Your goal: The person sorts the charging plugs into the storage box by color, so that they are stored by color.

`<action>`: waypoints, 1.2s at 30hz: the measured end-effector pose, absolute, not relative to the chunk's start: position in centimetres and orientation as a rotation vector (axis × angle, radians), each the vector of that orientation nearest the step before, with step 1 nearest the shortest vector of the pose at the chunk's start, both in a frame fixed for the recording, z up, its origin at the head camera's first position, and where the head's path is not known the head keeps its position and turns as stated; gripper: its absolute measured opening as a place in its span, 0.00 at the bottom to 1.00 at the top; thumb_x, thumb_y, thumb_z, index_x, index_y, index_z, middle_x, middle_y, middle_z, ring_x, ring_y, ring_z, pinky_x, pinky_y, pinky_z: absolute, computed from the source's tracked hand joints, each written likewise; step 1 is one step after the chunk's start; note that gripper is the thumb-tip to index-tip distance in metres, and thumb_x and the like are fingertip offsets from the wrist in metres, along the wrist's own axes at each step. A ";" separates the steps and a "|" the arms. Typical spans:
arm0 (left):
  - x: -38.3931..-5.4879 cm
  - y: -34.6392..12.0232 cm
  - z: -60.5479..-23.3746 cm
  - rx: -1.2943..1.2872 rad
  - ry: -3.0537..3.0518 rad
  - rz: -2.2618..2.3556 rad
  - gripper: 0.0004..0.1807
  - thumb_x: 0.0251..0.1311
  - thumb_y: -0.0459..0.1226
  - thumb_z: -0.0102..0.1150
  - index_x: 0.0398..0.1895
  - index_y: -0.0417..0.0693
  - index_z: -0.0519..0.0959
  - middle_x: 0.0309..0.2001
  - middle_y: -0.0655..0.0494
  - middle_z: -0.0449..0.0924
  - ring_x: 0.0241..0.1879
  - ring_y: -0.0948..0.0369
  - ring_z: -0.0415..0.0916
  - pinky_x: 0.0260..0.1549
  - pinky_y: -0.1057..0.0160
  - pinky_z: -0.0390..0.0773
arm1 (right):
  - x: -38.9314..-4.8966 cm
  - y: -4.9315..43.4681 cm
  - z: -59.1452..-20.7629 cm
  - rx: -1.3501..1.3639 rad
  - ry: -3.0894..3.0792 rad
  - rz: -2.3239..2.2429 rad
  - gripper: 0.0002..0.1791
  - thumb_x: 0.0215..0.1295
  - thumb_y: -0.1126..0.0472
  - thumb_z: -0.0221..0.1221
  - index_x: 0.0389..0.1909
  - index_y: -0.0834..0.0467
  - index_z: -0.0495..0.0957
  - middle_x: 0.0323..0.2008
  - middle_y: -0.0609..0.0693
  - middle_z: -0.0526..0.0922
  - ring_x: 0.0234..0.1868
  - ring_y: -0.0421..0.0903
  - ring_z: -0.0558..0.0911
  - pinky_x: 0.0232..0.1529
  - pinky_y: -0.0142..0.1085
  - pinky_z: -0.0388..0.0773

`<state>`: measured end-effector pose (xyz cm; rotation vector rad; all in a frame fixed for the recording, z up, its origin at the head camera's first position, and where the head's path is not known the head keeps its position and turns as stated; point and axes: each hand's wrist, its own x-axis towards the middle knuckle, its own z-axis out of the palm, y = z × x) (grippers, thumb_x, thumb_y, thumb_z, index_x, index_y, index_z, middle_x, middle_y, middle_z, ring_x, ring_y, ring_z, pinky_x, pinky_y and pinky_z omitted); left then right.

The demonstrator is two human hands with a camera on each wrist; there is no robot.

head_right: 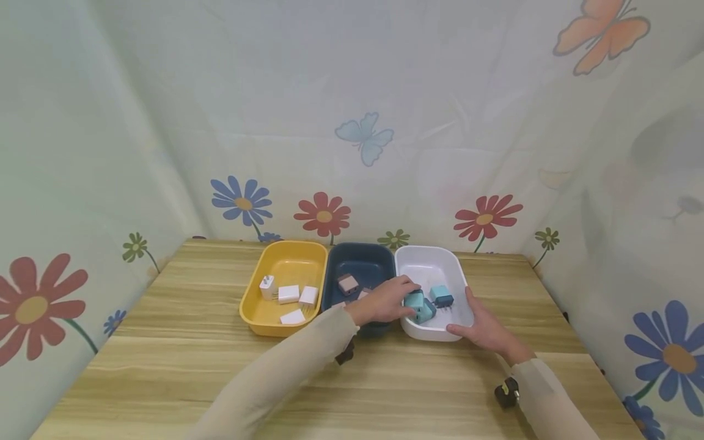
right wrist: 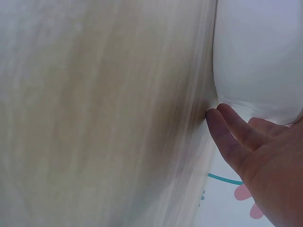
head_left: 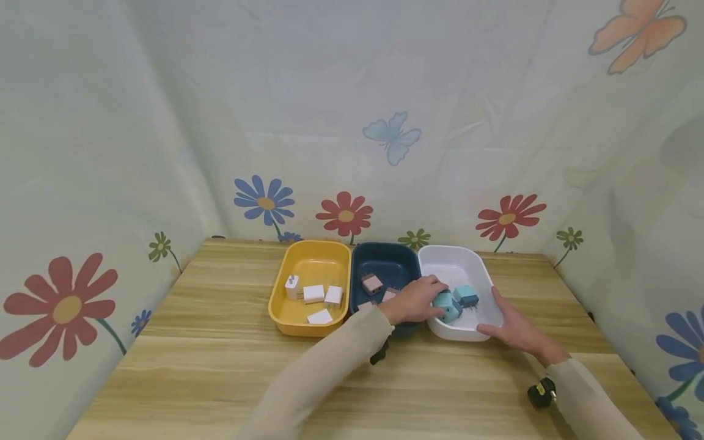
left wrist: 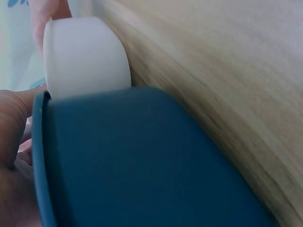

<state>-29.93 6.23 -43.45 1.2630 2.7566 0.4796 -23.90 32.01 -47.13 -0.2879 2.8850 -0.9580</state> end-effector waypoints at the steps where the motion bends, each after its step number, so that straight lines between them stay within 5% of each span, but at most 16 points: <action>1: -30.1 6.2 -43.5 1.253 2.760 0.481 0.30 0.60 0.48 0.61 0.65 0.49 0.69 0.58 0.56 0.70 0.52 0.65 0.68 0.54 0.70 0.67 | -23.9 32.0 -47.2 -0.287 2.885 -0.961 0.60 0.57 0.45 0.64 0.72 0.68 0.33 0.69 0.73 0.42 0.66 0.72 0.52 0.60 0.64 0.55; 36: -32.7 6.1 -44.6 1.050 2.830 0.678 0.28 0.62 0.44 0.60 0.65 0.48 0.69 0.57 0.55 0.71 0.53 0.63 0.69 0.55 0.66 0.69 | -23.8 31.9 -47.2 -0.303 2.890 -0.959 0.60 0.57 0.46 0.65 0.72 0.69 0.33 0.69 0.73 0.42 0.66 0.72 0.51 0.60 0.65 0.53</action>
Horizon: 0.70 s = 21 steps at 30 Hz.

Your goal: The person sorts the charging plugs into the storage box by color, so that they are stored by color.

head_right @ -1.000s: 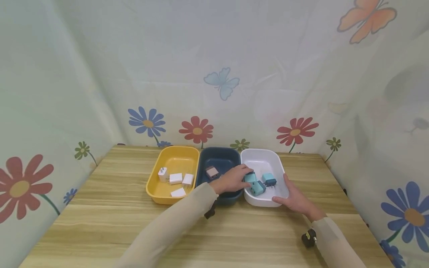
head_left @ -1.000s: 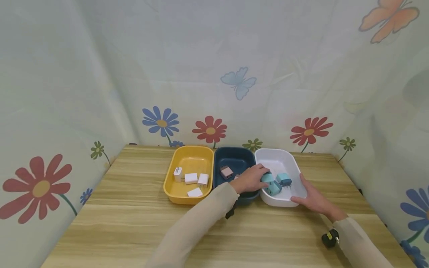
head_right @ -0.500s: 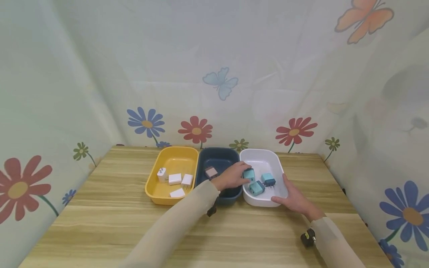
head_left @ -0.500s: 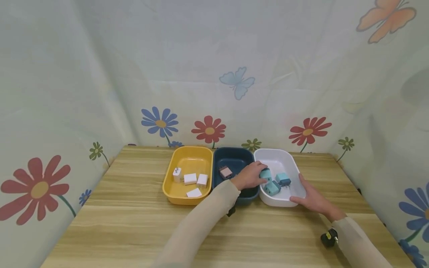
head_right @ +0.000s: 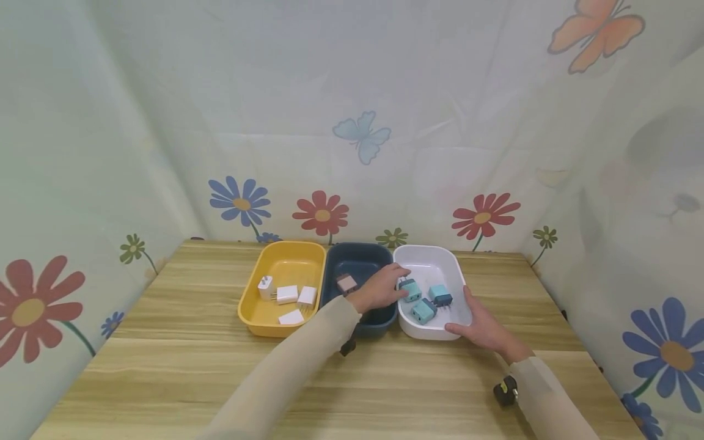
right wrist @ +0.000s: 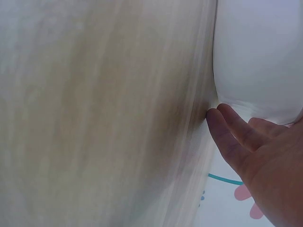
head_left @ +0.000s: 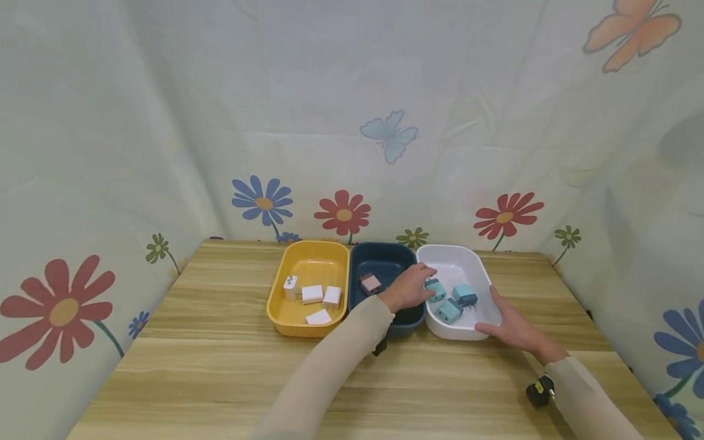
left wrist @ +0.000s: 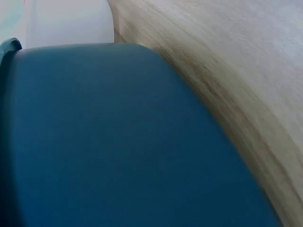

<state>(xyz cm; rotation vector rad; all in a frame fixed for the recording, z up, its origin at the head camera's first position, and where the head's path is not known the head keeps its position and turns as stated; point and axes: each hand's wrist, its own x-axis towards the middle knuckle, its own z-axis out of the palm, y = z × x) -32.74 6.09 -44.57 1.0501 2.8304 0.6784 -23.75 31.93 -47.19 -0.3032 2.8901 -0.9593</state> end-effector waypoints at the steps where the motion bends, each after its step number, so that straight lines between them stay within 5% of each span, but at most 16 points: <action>1: -32.7 5.9 -44.7 1.050 2.826 0.709 0.28 0.62 0.43 0.60 0.65 0.47 0.69 0.57 0.54 0.71 0.53 0.63 0.69 0.55 0.66 0.70 | -23.7 31.9 -47.2 -0.303 2.891 -0.959 0.60 0.57 0.46 0.65 0.72 0.69 0.33 0.69 0.73 0.42 0.66 0.72 0.51 0.60 0.65 0.53; 12: -32.0 2.9 -44.7 1.062 2.712 0.921 0.31 0.59 0.44 0.63 0.64 0.44 0.69 0.52 0.53 0.72 0.50 0.64 0.71 0.50 0.68 0.72 | -23.6 32.1 -47.5 -0.289 2.889 -0.964 0.60 0.57 0.46 0.65 0.71 0.69 0.32 0.69 0.74 0.42 0.66 0.72 0.50 0.61 0.65 0.52; 21: -30.3 -0.6 -44.0 1.067 2.676 0.901 0.32 0.59 0.49 0.62 0.65 0.47 0.68 0.60 0.52 0.69 0.52 0.60 0.73 0.53 0.66 0.71 | -23.6 31.7 -47.0 -0.270 2.870 -0.965 0.60 0.58 0.45 0.64 0.72 0.68 0.31 0.69 0.74 0.41 0.66 0.73 0.51 0.60 0.65 0.51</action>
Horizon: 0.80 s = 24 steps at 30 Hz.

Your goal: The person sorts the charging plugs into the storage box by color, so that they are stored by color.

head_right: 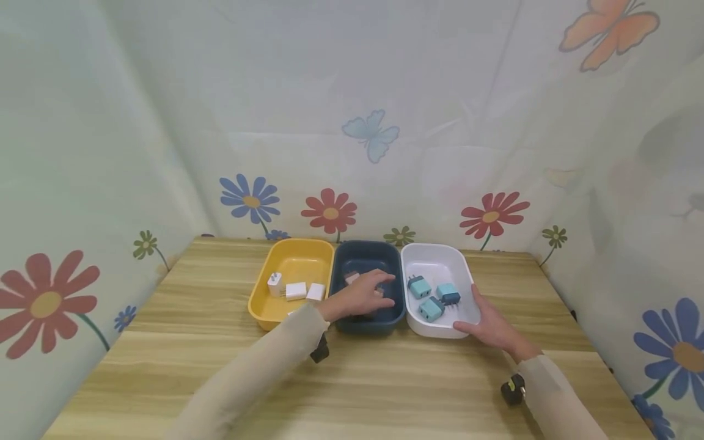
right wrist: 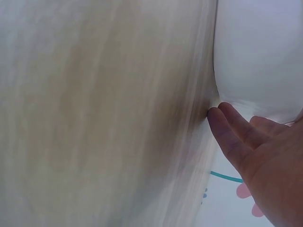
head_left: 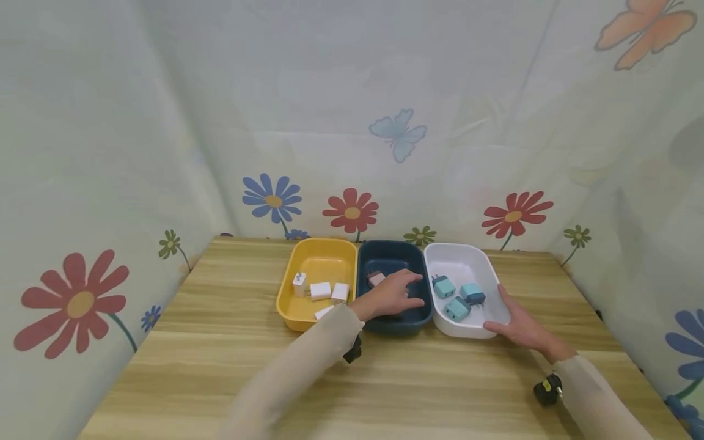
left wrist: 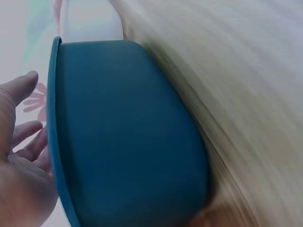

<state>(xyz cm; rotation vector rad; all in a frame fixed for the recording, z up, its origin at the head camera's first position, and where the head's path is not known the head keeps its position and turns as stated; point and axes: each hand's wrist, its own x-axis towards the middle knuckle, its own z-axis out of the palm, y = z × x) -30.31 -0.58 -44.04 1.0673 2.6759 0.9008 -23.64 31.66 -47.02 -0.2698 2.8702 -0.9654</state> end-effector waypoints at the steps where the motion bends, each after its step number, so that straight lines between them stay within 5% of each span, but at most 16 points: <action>1: -30.1 -1.0 -43.9 1.055 2.671 0.903 0.33 0.59 0.49 0.61 0.65 0.47 0.68 0.61 0.53 0.68 0.53 0.60 0.73 0.54 0.65 0.71 | -23.7 31.7 -47.0 -0.268 2.874 -0.961 0.60 0.58 0.45 0.63 0.72 0.68 0.31 0.69 0.74 0.41 0.66 0.73 0.51 0.60 0.65 0.51; 12: -28.1 -6.1 -43.7 1.099 2.723 0.872 0.33 0.62 0.53 0.56 0.66 0.46 0.67 0.60 0.52 0.69 0.51 0.58 0.71 0.54 0.61 0.71 | -23.5 31.4 -47.1 -0.271 2.882 -0.954 0.60 0.57 0.45 0.64 0.72 0.69 0.32 0.69 0.74 0.42 0.66 0.73 0.51 0.60 0.65 0.52; 19: -26.7 -9.5 -44.1 0.940 2.759 0.885 0.34 0.63 0.54 0.53 0.68 0.48 0.64 0.67 0.50 0.61 0.65 0.55 0.59 0.62 0.53 0.62 | -23.0 31.2 -46.7 -0.309 2.921 -0.962 0.59 0.58 0.46 0.64 0.72 0.67 0.33 0.70 0.72 0.42 0.66 0.72 0.50 0.60 0.66 0.52; 24: -25.7 -11.5 -44.6 0.839 2.884 0.825 0.35 0.62 0.55 0.54 0.68 0.47 0.65 0.66 0.51 0.62 0.64 0.55 0.60 0.62 0.52 0.62 | -21.9 31.0 -46.1 -0.273 2.988 -0.876 0.54 0.60 0.45 0.62 0.72 0.68 0.40 0.70 0.72 0.40 0.67 0.73 0.46 0.57 0.69 0.50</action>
